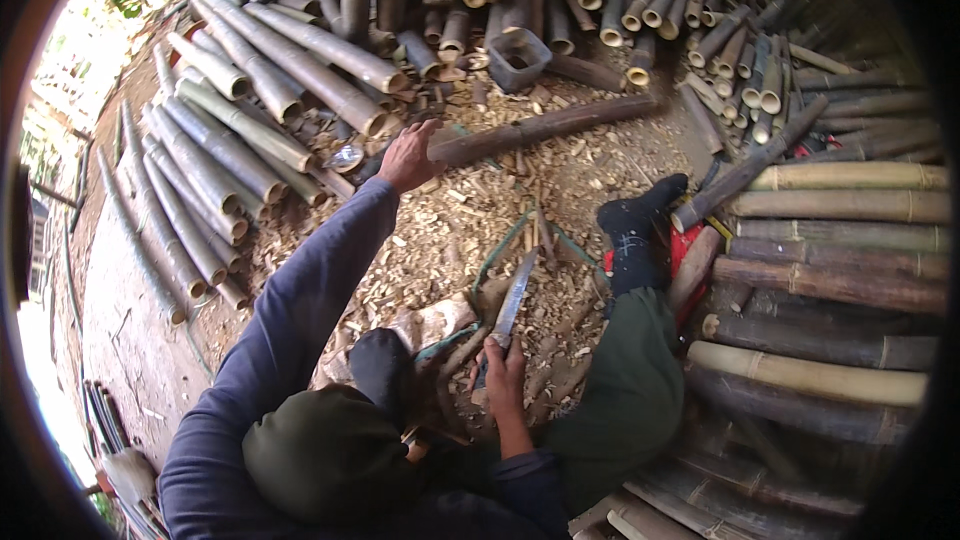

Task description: The person sits on the ground and uses a knife to shave the outer layer off a long bamboo pole. They hold the pole with their left hand and scrape the surface with the knife in their right hand, creating wood shavings. The person periodically rotates the pole to work on different sides and places the finished pole aside.

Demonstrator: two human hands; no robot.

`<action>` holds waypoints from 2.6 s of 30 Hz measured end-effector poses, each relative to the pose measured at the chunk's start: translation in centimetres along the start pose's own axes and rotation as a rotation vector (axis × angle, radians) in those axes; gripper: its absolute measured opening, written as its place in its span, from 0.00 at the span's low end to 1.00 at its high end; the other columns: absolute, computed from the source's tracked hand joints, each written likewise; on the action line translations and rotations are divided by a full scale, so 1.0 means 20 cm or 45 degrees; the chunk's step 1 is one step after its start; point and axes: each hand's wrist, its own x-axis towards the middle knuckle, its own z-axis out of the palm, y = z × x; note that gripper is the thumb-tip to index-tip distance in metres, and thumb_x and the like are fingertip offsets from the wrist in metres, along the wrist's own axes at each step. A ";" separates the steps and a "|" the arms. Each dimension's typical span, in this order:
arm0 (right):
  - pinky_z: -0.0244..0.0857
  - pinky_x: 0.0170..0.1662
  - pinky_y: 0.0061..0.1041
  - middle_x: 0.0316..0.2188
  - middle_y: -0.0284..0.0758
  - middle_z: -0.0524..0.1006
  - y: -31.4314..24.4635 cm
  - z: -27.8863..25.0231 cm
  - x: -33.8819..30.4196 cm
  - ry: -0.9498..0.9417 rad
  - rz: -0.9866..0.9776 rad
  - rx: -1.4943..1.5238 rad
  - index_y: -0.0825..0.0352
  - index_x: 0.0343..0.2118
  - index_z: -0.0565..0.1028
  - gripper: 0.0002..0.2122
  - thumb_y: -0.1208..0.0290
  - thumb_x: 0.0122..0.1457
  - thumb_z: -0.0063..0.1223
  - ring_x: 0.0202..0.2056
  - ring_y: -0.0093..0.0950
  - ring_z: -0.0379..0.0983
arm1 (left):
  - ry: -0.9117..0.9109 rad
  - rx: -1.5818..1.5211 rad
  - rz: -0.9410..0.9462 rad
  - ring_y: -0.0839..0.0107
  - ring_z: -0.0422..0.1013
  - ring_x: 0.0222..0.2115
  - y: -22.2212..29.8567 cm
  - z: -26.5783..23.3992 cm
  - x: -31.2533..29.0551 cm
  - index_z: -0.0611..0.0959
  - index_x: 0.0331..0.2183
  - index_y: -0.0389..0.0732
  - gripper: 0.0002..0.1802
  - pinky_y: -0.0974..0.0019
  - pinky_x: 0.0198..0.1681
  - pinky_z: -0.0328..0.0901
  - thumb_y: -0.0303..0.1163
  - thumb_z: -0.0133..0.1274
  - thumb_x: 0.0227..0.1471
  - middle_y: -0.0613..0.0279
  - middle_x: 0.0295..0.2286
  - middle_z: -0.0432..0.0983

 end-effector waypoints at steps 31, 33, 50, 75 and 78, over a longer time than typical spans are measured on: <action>0.70 0.19 0.29 0.26 0.36 0.75 -0.18 -0.12 -0.14 -0.192 0.206 0.579 0.63 0.49 0.70 0.11 0.64 0.68 0.50 0.19 0.26 0.73 | 0.416 -1.906 -0.782 0.57 0.77 0.39 -0.05 -0.90 -0.42 0.79 0.50 0.37 0.34 0.50 0.42 0.75 0.50 0.70 0.51 0.53 0.39 0.79; 0.71 0.19 0.29 0.27 0.36 0.75 -0.22 -0.06 -0.20 -0.292 0.136 0.488 0.64 0.50 0.71 0.14 0.61 0.69 0.52 0.19 0.26 0.73 | 0.596 -2.053 -0.759 0.60 0.78 0.31 -0.29 -0.84 -0.55 0.84 0.38 0.41 0.19 0.52 0.39 0.75 0.44 0.70 0.53 0.60 0.31 0.81; 0.71 0.27 0.41 0.26 0.43 0.78 0.02 0.08 -0.21 -0.103 -0.459 -1.160 0.70 0.42 0.70 0.13 0.64 0.69 0.54 0.25 0.44 0.78 | 1.402 -1.597 -0.867 0.68 0.76 0.35 -0.24 -0.76 -1.35 0.83 0.44 0.34 0.27 0.58 0.42 0.74 0.32 0.76 0.44 0.62 0.37 0.80; 0.69 0.32 0.52 0.31 0.56 0.79 0.10 0.25 -0.06 -0.108 -0.451 -1.644 0.69 0.44 0.65 0.12 0.66 0.68 0.53 0.34 0.58 0.78 | 1.350 -1.445 -0.767 0.67 0.79 0.28 -0.21 -0.77 -1.34 0.82 0.41 0.30 0.23 0.63 0.37 0.75 0.23 0.74 0.43 0.57 0.31 0.82; 0.69 0.32 0.53 0.30 0.56 0.79 -0.05 0.30 -0.19 -0.212 -0.594 -1.465 0.69 0.42 0.66 0.12 0.66 0.68 0.53 0.35 0.58 0.78 | 1.270 -1.473 -0.697 0.66 0.80 0.28 -0.22 -0.78 -1.40 0.82 0.41 0.29 0.22 0.64 0.39 0.74 0.24 0.73 0.44 0.54 0.31 0.82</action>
